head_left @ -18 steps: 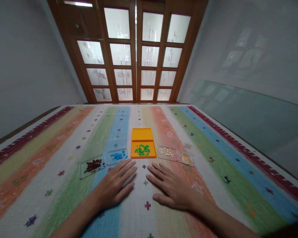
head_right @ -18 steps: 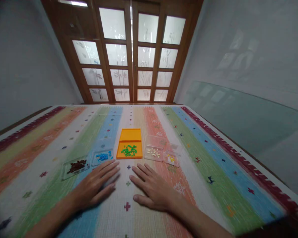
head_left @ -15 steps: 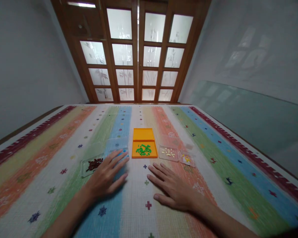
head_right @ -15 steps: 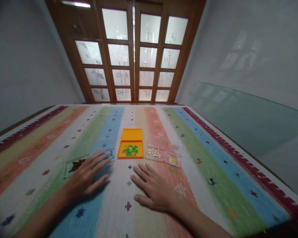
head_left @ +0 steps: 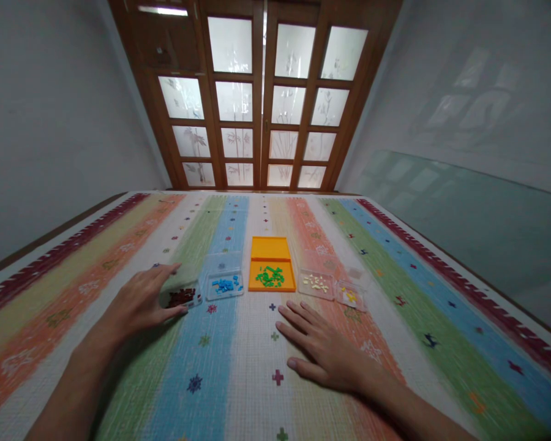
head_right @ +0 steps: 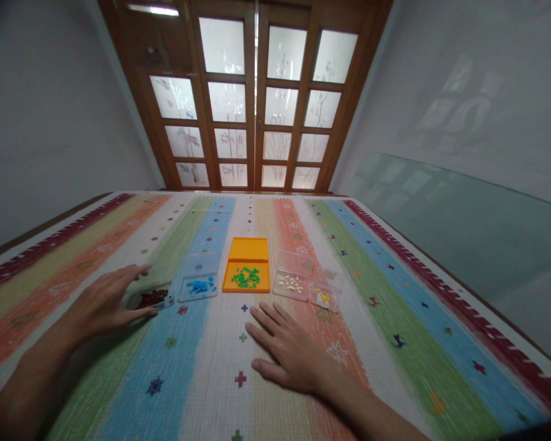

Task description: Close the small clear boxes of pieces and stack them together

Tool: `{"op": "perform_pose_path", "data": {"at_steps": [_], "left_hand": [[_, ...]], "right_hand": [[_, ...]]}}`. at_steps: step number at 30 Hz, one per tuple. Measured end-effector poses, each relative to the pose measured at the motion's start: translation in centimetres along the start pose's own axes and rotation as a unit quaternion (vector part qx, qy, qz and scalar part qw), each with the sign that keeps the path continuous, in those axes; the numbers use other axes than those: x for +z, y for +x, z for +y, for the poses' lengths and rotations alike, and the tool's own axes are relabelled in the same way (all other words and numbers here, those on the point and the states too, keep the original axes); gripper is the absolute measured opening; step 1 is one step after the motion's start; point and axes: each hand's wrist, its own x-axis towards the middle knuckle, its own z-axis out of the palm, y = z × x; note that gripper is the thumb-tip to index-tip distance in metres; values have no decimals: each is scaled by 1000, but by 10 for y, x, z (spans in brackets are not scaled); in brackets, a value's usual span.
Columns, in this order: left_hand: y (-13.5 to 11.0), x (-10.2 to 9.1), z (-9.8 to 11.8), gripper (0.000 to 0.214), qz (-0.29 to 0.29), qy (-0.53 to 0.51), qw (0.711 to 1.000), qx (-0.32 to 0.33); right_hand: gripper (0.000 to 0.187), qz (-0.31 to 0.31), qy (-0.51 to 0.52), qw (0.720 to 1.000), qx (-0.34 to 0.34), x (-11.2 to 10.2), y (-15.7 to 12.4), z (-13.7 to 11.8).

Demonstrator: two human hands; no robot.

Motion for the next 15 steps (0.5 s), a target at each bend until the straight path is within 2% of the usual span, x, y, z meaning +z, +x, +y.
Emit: {"op": "perform_pose_path", "data": {"at_steps": [4,10,15], "left_hand": [[-2,-2,2,63,-25,-44,999,-13],[0,-10,10,56,-109,-104,988,-37],[2,-18,11,53,-108,-140,984,-37]], "right_hand": [[65,-4,0,1000,-1,-1,0,-1],[64,-4,3,1000,0,-2,1,0],[65,-29,-4,1000,13,-5,2,-3]]}}
